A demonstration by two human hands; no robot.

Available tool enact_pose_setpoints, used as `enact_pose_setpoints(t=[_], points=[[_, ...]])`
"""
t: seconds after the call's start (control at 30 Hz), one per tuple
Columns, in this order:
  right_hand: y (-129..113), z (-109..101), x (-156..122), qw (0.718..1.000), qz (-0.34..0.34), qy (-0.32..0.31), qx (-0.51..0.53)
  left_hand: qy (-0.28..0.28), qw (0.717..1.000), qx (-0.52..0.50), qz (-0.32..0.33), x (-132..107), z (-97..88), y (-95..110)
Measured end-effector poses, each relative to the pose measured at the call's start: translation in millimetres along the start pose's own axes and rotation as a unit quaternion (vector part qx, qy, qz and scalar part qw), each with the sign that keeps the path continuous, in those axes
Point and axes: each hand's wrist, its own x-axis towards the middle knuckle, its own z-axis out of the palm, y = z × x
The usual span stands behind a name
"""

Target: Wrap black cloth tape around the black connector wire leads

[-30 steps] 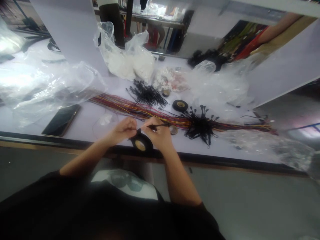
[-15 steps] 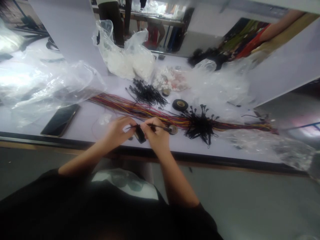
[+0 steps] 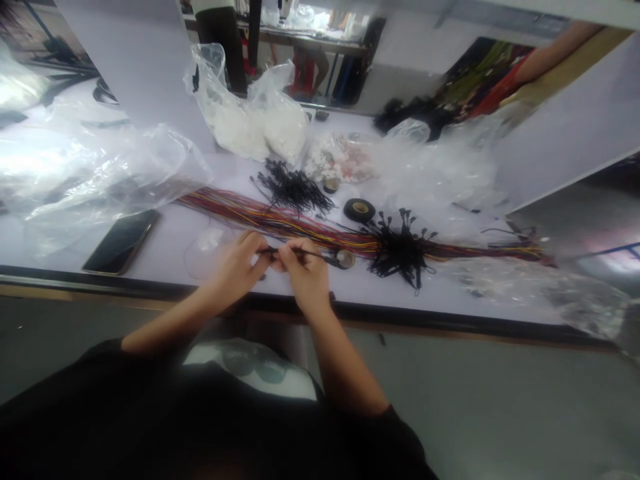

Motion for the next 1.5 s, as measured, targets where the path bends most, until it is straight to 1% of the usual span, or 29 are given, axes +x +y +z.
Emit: enact_pose_setpoints(t=[0.13,0.2,0.23,0.27,0.3,0.33,0.37,0.43,0.47,0.5,0.53,0.57,0.6,0.63,0.67,0.73,0.8,0.87,0.9,0.93,0.97,1.03,1.07,1.1,1.2,1.27,1.33,1.43,1.5], points=[[4,1,4,1.0,-0.015,0.008,-0.002,0.034,0.996,-0.079,0.032,-2,12.2,-7],[7,1,6,0.999,-0.019,0.028,0.001,0.072,0.982,-0.175,0.013,-4,19.4,-8],[9,1,6,0.999,-0.019,0.038,0.005,0.091,0.967,-0.239,-0.018,-4,22.5,-8],[12,1,7,0.999,-0.022,0.045,0.009,0.105,0.942,-0.311,-0.064,-5,25.0,-7],[14,1,7,0.998,-0.026,0.048,0.013,0.115,0.907,-0.387,-0.119,-5,26.5,-7],[16,1,7,0.998,-0.033,0.048,0.014,0.116,0.862,-0.462,-0.174,-5,26.8,-6],[17,1,6,0.998,-0.044,0.047,0.011,0.101,0.811,-0.532,-0.22,-3,25.9,-6],[16,-1,5,0.997,-0.071,0.037,-0.006,0.033,0.715,-0.642,-0.275,1,20.9,-10],[15,-2,5,0.996,-0.085,0.029,-0.019,-0.018,0.676,-0.678,-0.288,4,17.6,-13],[13,-3,4,0.995,-0.096,0.017,-0.034,-0.078,0.646,-0.7,-0.296,8,14.6,-16],[10,-4,4,0.993,-0.104,0.003,-0.048,-0.135,0.623,-0.709,-0.302,10,12.4,-20],[8,-5,4,0.993,-0.107,-0.01,-0.057,-0.178,0.611,-0.709,-0.304,13,11.2,-23],[6,-6,4,0.992,-0.106,-0.02,-0.062,-0.202,0.611,-0.704,-0.301,14,11.3,-26],[5,-6,5,0.993,-0.101,-0.02,-0.06,-0.206,0.626,-0.694,-0.288,15,12.3,-27],[6,-6,5,0.995,-0.09,-0.013,-0.052,-0.184,0.664,-0.676,-0.262,14,14.0,-27],[8,-6,8,0.998,-0.058,0.02,-0.022,-0.099,0.757,-0.618,-0.186,9,16.6,-24],[12,-7,10,0.998,-0.028,0.054,0.013,-0.033,0.838,-0.533,-0.11,1,15.0,-20],[12,-8,12,0.998,-0.018,0.063,0.021,-0.019,0.897,-0.439,-0.045,-7,8.9,-18],[11,-10,12,0.998,-0.021,0.061,0.01,-0.033,0.914,-0.403,-0.016,-10,5.3,-19],[9,-12,12,0.998,-0.03,0.057,-0.009,-0.056,0.925,-0.376,0.014,-12,2.2,-21],[6,-13,11,0.997,-0.041,0.051,-0.032,-0.093,0.925,-0.367,0.037,-12,0.2,-24],[-2,-16,9,0.993,-0.074,0.045,-0.081,-0.175,0.9,-0.395,0.055,-10,0.8,-28],[-5,-17,7,0.989,-0.096,0.046,-0.104,-0.191,0.892,-0.406,0.051,-7,3.1,-29],[-8,-16,6,0.984,-0.119,0.047,-0.125,-0.184,0.893,-0.408,0.041,-4,6.4,-28],[-13,-13,3,0.969,-0.173,0.055,-0.167,-0.07,0.932,-0.356,-0.009,5,16.1,-21],[-12,-10,2,0.968,-0.177,0.065,-0.167,-0.016,0.95,-0.31,-0.028,9,19.4,-16],[-11,-8,2,0.971,-0.157,0.052,-0.17,0.016,0.959,-0.28,-0.035,10,20.9,-11],[-8,-8,3,0.978,-0.115,-0.004,-0.175,0.033,0.954,-0.295,-0.04,7,24.5,-8],[-5,-9,4,0.981,-0.102,-0.007,-0.166,0.024,0.928,-0.367,-0.065,4,28.0,-6]])
